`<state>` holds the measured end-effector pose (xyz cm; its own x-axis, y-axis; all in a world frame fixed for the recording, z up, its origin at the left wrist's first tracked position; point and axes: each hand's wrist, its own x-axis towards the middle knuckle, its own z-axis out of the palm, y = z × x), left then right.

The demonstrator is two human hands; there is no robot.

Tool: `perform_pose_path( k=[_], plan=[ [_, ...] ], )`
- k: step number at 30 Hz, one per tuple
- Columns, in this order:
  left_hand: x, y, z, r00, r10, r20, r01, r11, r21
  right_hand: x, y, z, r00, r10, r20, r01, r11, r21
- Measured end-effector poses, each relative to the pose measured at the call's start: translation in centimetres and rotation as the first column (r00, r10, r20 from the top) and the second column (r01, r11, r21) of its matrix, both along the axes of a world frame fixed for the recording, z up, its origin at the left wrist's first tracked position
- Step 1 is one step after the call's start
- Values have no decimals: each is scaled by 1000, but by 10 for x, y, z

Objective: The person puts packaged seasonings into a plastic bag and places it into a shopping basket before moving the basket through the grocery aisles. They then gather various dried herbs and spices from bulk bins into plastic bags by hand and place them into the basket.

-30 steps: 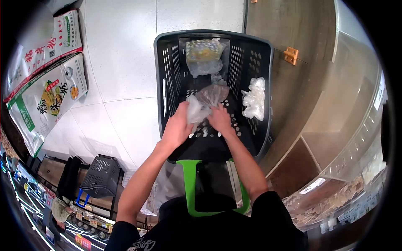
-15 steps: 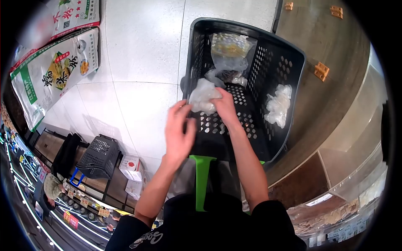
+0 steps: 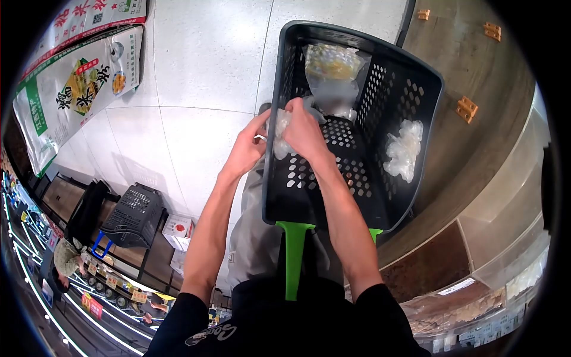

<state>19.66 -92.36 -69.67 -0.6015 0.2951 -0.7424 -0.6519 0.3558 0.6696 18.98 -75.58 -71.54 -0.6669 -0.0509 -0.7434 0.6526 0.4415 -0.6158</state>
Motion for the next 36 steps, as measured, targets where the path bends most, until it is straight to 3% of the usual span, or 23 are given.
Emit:
perform_pose_path(
  k=[2, 3, 5, 7, 9, 11, 13, 14, 16, 17, 21, 22, 26, 28, 31, 33, 36],
  plan=[
    [4, -1, -6, 996, -31, -85, 29, 999, -18, 16, 1, 6, 987, -142, -72, 142, 990, -6],
    [3, -2, -4, 995, -29, -99, 24, 999, -47, 32, 2, -2, 958, -250, -144, 229, 963, -144],
    [3, 5, 3, 994, -27, -107, 20, 998, -61, 49, 7, 4, 876, -481, 42, 443, 766, -465],
    [3, 15, 12, 987, 159, -37, -158, 987, 31, 57, 14, 3, 863, -490, 124, 501, 796, -340],
    [14, 16, 15, 969, 212, -129, -226, 968, -107, 63, 39, -23, 916, -397, -60, 394, 917, -62],
    [19, 27, 35, 939, 297, -174, -328, 926, -190, 76, 88, -78, 973, -209, -94, 229, 920, 319],
    [38, 51, 36, 919, -85, -386, -110, 882, -458, 101, 139, -161, 938, -27, 347, -98, 936, 338],
    [36, 51, 36, 928, -89, -363, -108, 866, -488, 104, 144, -183, 899, 55, 433, -225, 909, 352],
    [33, 48, 33, 915, -188, -356, -39, 839, -543, 130, 158, -258, 868, 219, 446, -393, 851, 347],
    [34, 48, 31, 910, -158, -384, -67, 857, -511, 138, 162, -291, 842, 301, 447, -471, 814, 340],
    [35, 46, 30, 919, -224, -324, 10, 836, -549, 150, 180, -377, 569, 715, 406, -805, 585, 98],
    [35, 47, 30, 923, -219, -316, 10, 835, -550, 182, 200, -424, 740, 560, 372, -609, 793, 19],
    [28, 51, 32, 922, -160, -352, -45, 859, -509, 171, 178, -365, 889, 143, 435, -330, 858, 393],
    [29, 51, 34, 937, -100, -334, -82, 868, -491, 139, 165, -275, 889, 50, 455, -235, 903, 360],
    [46, 50, 40, 954, 197, -227, -281, 853, -441, 131, 148, -182, 931, -97, 353, -51, 920, 388],
    [80, 40, 31, 878, 401, -260, -474, 798, -371, 123, 142, -136, 931, 63, 359, -169, 947, 273],
    [107, 48, 42, 801, 544, -248, -597, 705, -383, 98, 127, -87, 873, 201, 444, -320, 924, 211]
  ],
)
